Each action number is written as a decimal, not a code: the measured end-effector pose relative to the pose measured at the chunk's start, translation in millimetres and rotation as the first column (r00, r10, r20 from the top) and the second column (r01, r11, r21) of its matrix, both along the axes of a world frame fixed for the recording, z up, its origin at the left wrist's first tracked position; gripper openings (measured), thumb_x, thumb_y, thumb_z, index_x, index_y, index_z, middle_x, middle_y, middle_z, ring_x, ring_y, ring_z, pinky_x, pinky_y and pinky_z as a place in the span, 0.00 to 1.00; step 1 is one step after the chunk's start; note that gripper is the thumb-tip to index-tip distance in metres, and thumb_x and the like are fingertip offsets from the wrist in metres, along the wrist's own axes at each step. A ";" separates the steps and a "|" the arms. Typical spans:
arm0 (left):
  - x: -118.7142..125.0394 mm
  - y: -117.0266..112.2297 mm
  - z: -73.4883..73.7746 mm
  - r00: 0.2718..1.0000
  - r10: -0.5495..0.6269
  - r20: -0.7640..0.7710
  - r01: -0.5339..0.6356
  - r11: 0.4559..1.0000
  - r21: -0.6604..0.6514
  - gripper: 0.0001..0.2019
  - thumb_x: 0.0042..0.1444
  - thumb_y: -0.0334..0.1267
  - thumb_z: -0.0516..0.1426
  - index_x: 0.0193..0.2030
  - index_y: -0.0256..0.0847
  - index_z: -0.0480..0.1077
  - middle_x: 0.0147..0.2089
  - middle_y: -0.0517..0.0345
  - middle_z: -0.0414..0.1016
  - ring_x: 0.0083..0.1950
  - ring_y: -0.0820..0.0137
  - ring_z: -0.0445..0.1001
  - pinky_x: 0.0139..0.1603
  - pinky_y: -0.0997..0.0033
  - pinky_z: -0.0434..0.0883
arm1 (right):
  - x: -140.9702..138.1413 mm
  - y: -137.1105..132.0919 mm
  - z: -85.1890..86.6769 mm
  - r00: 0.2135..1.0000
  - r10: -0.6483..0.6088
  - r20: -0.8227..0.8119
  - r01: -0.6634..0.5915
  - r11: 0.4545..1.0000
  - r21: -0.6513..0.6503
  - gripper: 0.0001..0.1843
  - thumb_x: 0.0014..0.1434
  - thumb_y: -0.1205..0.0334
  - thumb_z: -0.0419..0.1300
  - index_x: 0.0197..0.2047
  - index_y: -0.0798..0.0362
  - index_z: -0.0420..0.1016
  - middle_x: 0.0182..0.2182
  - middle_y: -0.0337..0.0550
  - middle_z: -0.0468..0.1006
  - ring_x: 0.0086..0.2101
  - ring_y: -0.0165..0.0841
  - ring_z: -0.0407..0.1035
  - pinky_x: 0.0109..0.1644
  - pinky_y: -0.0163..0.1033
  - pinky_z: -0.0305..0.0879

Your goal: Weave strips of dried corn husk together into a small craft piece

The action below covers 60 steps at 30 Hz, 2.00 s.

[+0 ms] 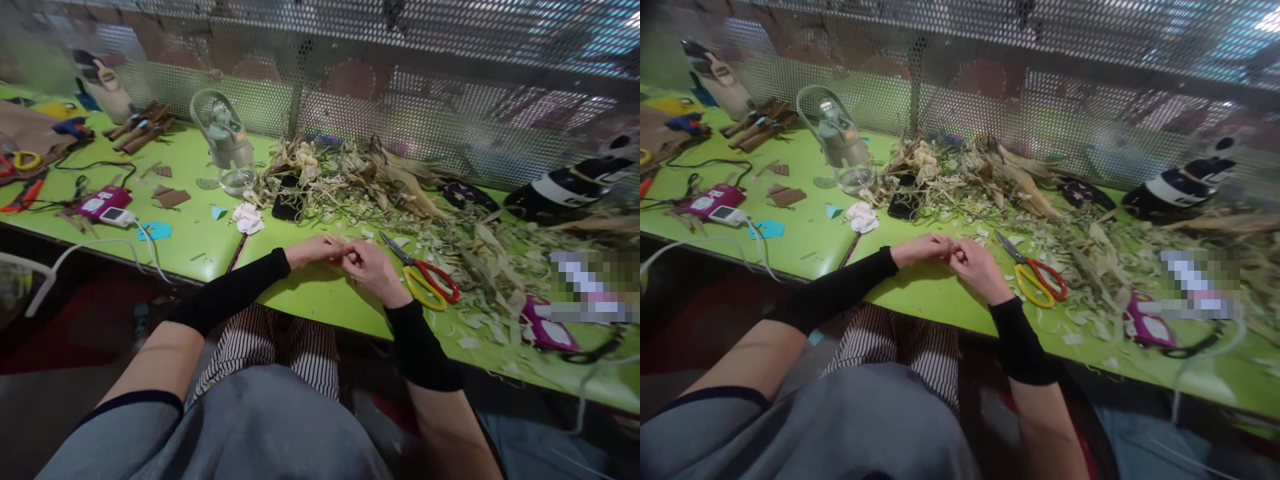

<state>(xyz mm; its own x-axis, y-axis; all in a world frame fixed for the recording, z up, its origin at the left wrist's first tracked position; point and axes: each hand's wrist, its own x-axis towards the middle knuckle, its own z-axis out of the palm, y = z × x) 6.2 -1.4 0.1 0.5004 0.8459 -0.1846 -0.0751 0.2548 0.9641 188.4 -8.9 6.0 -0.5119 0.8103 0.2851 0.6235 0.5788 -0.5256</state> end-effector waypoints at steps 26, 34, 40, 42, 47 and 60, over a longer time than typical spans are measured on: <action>-5.4 5.9 -9.1 0.996 -0.048 0.069 0.050 0.999 -0.021 0.03 0.61 0.24 0.62 0.36 0.32 0.77 0.36 0.58 0.78 0.37 0.76 0.74 0.58 0.63 0.73 | 19.2 6.9 1.5 0.996 0.044 -0.072 -0.043 0.999 0.010 0.06 0.63 0.60 0.61 0.33 0.48 0.74 0.30 0.42 0.79 0.28 0.35 0.71 0.34 0.41 0.66; -6.3 7.7 -12.7 0.994 0.006 0.105 -0.002 0.999 -0.045 0.02 0.63 0.27 0.63 0.38 0.32 0.78 0.36 0.58 0.77 0.38 0.75 0.74 0.57 0.61 0.72 | 20.6 8.2 -1.1 0.993 0.082 -0.088 -0.072 0.991 0.111 0.09 0.70 0.56 0.59 0.40 0.47 0.79 0.38 0.47 0.83 0.40 0.42 0.77 0.46 0.48 0.73; -6.6 9.2 -16.5 0.988 -0.011 0.151 0.020 0.998 -0.056 0.01 0.63 0.28 0.64 0.41 0.32 0.78 0.39 0.57 0.79 0.38 0.77 0.75 0.55 0.64 0.73 | 22.0 7.1 -5.0 0.971 -0.057 -0.234 0.060 0.998 0.006 0.08 0.67 0.53 0.64 0.41 0.48 0.76 0.35 0.43 0.81 0.30 0.36 0.72 0.34 0.42 0.70; -6.0 10.0 -17.7 0.990 -0.052 0.132 0.053 0.999 -0.006 0.03 0.62 0.30 0.65 0.40 0.32 0.78 0.38 0.57 0.79 0.37 0.76 0.74 0.51 0.66 0.73 | 20.9 5.9 -6.1 0.969 -0.058 -0.239 0.052 0.998 -0.028 0.08 0.66 0.53 0.65 0.41 0.48 0.76 0.33 0.41 0.79 0.29 0.34 0.71 0.33 0.41 0.69; -6.2 11.5 -19.2 0.982 -0.064 0.177 0.060 0.998 0.030 0.08 0.60 0.35 0.68 0.43 0.32 0.78 0.37 0.59 0.77 0.36 0.77 0.72 0.50 0.66 0.72 | 21.3 6.2 -4.0 0.957 -0.068 -0.282 0.067 0.998 -0.012 0.09 0.66 0.52 0.66 0.42 0.47 0.78 0.38 0.43 0.80 0.31 0.35 0.72 0.34 0.42 0.71; -6.4 10.3 -19.4 0.965 -0.088 0.247 0.086 0.996 0.019 0.13 0.54 0.34 0.72 0.44 0.35 0.77 0.43 0.59 0.77 0.43 0.75 0.75 0.58 0.62 0.72 | 22.4 6.9 -4.2 0.944 -0.104 -0.312 0.116 0.993 0.021 0.09 0.66 0.51 0.67 0.41 0.47 0.82 0.37 0.43 0.82 0.32 0.36 0.74 0.37 0.44 0.73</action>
<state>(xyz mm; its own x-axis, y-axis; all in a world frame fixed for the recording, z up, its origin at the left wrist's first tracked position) -0.2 8.9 -19.3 0.6012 0.7981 -0.0389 -0.2892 0.2628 0.9205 210.8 -2.1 1.8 -0.3012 0.8419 0.4477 0.4941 0.5394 -0.6819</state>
